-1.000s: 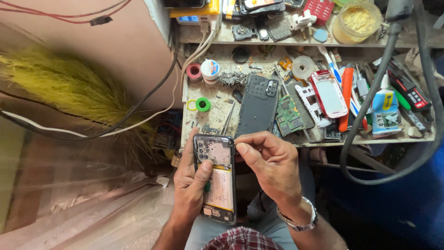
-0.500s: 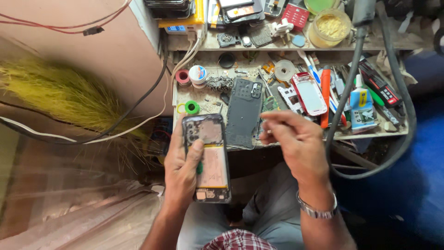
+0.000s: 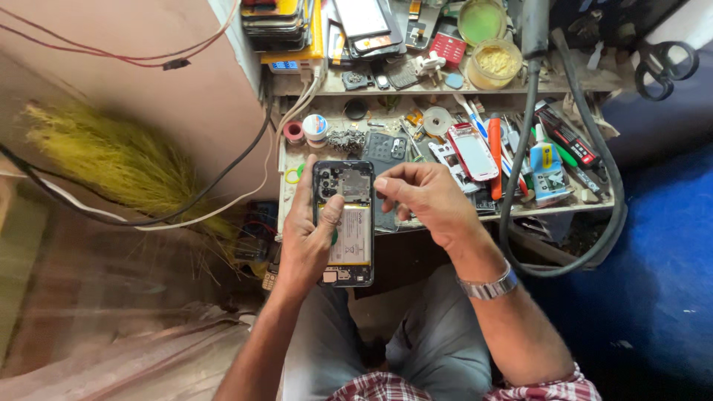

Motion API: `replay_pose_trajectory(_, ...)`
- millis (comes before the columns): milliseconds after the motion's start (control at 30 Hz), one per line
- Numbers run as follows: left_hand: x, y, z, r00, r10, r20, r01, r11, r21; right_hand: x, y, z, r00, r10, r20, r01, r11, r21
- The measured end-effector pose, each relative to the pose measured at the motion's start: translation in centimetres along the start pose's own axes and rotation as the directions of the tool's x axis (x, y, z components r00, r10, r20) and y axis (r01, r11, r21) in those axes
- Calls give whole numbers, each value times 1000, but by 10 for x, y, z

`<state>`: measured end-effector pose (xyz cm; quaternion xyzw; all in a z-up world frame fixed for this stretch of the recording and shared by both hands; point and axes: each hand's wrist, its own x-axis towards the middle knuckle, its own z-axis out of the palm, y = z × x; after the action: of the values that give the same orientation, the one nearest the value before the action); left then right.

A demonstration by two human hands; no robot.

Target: The person disassembles a smartphone, removes the back cover, and uses a screwdriver to unscrew internal components. They handle the battery and camera module, placing screws on the workbench.

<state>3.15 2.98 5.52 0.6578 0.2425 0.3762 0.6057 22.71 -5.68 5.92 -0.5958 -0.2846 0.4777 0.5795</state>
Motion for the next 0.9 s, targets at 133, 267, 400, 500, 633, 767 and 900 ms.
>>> replay_pose_trajectory(133,2,1,-4,999,-37,18,36,998,54,9,-1,-5,1000,19,-17,-20,994,-108)
replay_pose_trajectory(267,5,-8,-3,1000,14,26,-16,995,101,16,5,-4,1000,-25,-1,25,996,-86)
replay_pose_trajectory(400,7,-19,7,995,-85,45,95,952,-290,19,9,-1,999,3,-38,-4,1000,-15)
replay_pose_trajectory(500,8,-26,11,992,-128,9,126,955,-270,23,11,0,999,5,-54,-5,1000,2)
replay_pose_trajectory(633,10,-30,11,990,-141,-15,133,960,-248,28,11,-2,997,7,-75,-12,998,-58)
replay_pose_trajectory(767,10,-31,11,993,-108,-42,99,979,-180,32,12,-6,997,23,-72,-30,995,-98)
replay_pose_trajectory(900,10,-32,11,991,-129,-39,117,966,-230,34,13,-7,998,24,-65,-30,995,-99)
